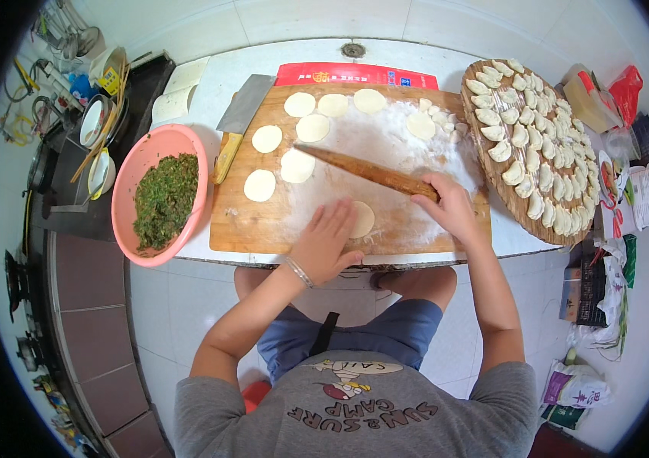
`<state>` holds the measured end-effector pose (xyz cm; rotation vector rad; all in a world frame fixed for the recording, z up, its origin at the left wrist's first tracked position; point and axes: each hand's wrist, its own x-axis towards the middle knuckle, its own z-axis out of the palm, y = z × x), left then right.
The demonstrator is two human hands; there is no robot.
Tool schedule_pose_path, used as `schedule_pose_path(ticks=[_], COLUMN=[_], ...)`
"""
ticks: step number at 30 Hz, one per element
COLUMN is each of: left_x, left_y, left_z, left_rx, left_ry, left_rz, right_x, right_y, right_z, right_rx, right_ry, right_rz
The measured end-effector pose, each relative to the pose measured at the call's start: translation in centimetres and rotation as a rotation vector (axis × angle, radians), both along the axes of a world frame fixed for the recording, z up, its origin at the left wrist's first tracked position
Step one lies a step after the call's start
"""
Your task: The person uses a wooden rolling pin to flatten small balls of dough into thin, round circles on a floured wooden board. They repeatedly roll, flip, and adjust the dough pieces, placing the finished wrappers in a neat row on the board. A bowl of green filling and a tray of already folded dumplings are visible nearby.
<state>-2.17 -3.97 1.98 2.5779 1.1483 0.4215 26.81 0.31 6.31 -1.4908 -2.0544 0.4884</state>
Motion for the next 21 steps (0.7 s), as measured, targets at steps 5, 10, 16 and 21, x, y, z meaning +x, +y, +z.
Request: schedule_pose_path(ticks=[5,10,16,21], left_x=[-2.1,-3.2,-2.7,-3.0], left_y=[-0.8,-1.6,4.4,-0.8], left_z=[2.5,-0.1,-0.2,1.0], left_rx=[0.149,0.050,0.219,0.083], left_ry=[-0.105,0.047,0.101,0.076], left_rz=[0.230,0.292,0.384,0.278], right_x=[0.0,-2.4,-4.4,-3.2], right_y=[-1.4,-1.9,1.6,-1.3], right_z=[-0.8,-1.6,-3.2,-4.0], right_rx=[0.156,0.055,0.267,0.218], right_ry=[-0.133,-0.339,-0.359,-0.419], right_rz=[0.198,0.294,0.082,0.205])
